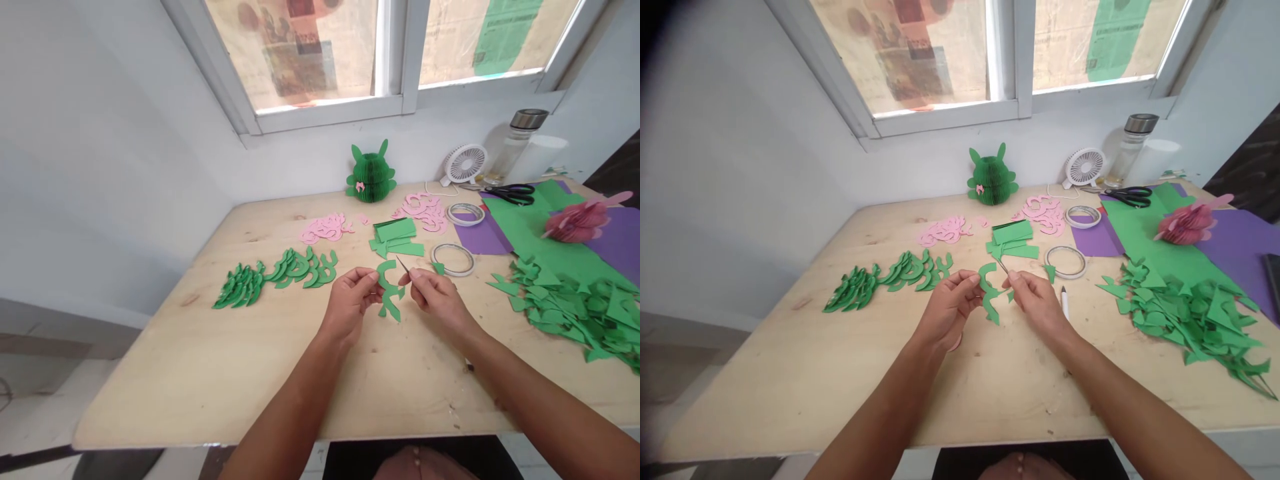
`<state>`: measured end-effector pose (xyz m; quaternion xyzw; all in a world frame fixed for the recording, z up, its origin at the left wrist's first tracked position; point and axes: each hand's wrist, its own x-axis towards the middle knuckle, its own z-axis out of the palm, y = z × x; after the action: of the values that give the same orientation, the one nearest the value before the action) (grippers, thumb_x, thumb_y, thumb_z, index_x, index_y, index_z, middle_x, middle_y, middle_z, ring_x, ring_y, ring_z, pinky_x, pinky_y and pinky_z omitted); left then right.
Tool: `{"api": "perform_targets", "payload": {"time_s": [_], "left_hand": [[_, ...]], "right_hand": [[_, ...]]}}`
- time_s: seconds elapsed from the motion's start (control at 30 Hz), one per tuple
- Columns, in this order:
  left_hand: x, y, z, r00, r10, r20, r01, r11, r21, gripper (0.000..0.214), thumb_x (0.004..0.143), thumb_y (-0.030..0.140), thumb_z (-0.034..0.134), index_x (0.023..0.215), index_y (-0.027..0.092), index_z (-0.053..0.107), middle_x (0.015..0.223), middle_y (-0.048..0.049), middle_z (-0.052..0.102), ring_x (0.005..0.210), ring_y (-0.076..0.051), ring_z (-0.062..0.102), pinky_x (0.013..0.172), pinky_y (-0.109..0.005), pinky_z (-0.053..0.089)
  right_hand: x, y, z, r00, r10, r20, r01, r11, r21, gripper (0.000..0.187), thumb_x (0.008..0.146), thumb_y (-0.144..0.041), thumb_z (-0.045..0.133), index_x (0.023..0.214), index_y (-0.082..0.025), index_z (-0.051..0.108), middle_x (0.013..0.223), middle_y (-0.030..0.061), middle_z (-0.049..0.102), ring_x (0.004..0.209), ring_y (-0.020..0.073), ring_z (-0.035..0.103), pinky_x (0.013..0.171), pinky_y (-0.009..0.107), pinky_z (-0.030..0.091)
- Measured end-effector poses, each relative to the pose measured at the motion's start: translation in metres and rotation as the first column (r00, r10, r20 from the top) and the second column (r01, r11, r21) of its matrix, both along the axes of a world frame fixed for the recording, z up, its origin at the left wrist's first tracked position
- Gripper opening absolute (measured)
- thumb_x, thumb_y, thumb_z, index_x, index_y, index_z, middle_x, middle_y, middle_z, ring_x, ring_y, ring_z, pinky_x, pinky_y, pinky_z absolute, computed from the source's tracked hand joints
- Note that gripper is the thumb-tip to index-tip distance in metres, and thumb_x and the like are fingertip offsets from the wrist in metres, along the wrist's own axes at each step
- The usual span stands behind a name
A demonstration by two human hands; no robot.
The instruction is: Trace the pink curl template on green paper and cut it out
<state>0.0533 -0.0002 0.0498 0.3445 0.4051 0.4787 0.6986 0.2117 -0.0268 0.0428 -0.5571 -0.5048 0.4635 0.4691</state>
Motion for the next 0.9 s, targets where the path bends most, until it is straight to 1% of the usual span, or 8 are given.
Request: {"api": "perform_targets", "payload": {"time_s": [0.1,0.27,0.4,0.57,0.73,0.83,0.9], "left_hand": [[-0.001,0.0008,0.001,0.999,0.008,0.037,-0.008,1.0,0.001,0.021,0.064,0.03,0.074,0.07,0.015,0.06,0.06,0.0005,0.058,0.057,-0.009,0.054,0.057,-0.022,0.044],[-0.0025,0.0023,0.0029,0.998,0.038,0.049,-0.039,0.999,0.01,0.022,0.063,0.03,0.074,0.07,0.014,0.061,0.06,0.0001,0.058,0.057,-0.01,0.053,0.058,-0.022,0.044],[-0.0031,0.0026,0.0031,0.998,0.041,0.051,-0.042,0.999,0.025,0.021,0.064,0.03,0.074,0.07,0.014,0.06,0.06,0.0,0.058,0.056,-0.01,0.053,0.058,-0.023,0.045],[-0.0021,0.0014,0.0029,0.998,0.018,0.057,-0.02,0.999,0.037,0.024,0.064,0.032,0.075,0.07,0.014,0.06,0.059,-0.0002,0.059,0.056,-0.01,0.054,0.058,-0.023,0.044],[-0.001,0.0006,0.0028,0.999,0.026,0.042,-0.029,0.997,0.073,0.024,0.064,0.032,0.074,0.071,0.014,0.061,0.06,-0.001,0.06,0.056,-0.011,0.054,0.058,-0.024,0.044],[-0.0006,0.0006,0.0028,0.999,0.054,0.002,-0.054,0.991,0.124,0.021,0.065,0.032,0.073,0.071,0.015,0.062,0.061,-0.001,0.06,0.057,-0.011,0.054,0.058,-0.024,0.044],[-0.0004,0.0006,0.0028,0.997,0.068,-0.029,-0.063,0.985,0.163,0.02,0.066,0.031,0.073,0.071,0.015,0.062,0.061,-0.0011,0.06,0.057,-0.012,0.054,0.059,-0.025,0.045]], "right_hand": [[-0.0002,0.0007,-0.0024,0.998,0.043,0.035,-0.041,0.998,-0.044,0.048,0.083,-0.059,0.047,0.07,-0.015,0.061,0.047,-0.0055,0.033,0.045,0.0093,0.028,0.043,0.025,0.021],[-0.0005,0.0,-0.0037,0.996,0.087,0.017,-0.085,0.991,-0.104,0.048,0.082,-0.06,0.048,0.077,-0.015,0.062,0.046,-0.0072,0.03,0.043,0.0085,0.025,0.042,0.024,0.018],[-0.0007,0.0002,-0.0051,0.992,0.121,0.025,-0.118,0.988,-0.1,0.047,0.082,-0.059,0.048,0.073,-0.016,0.06,0.046,-0.0073,0.029,0.043,0.0087,0.023,0.042,0.024,0.017],[-0.0022,-0.001,-0.0016,0.987,0.158,0.044,-0.154,0.985,-0.075,0.046,0.083,-0.058,0.047,0.062,-0.018,0.052,0.047,-0.0068,0.028,0.045,0.0088,0.022,0.043,0.024,0.017],[-0.0025,-0.0025,0.0007,0.981,0.182,0.069,-0.177,0.982,-0.073,0.045,0.084,-0.057,0.047,0.062,-0.018,0.051,0.048,-0.0072,0.026,0.046,0.0087,0.021,0.045,0.025,0.017],[-0.002,-0.0024,-0.0002,0.98,0.184,0.081,-0.178,0.981,-0.07,0.045,0.084,-0.057,0.048,0.062,-0.017,0.051,0.049,-0.0072,0.025,0.047,0.0085,0.02,0.046,0.025,0.017],[-0.0019,-0.0021,-0.0006,0.979,0.187,0.082,-0.181,0.981,-0.072,0.045,0.084,-0.057,0.048,0.065,-0.017,0.054,0.05,-0.0073,0.025,0.047,0.0085,0.02,0.047,0.025,0.018]]}}
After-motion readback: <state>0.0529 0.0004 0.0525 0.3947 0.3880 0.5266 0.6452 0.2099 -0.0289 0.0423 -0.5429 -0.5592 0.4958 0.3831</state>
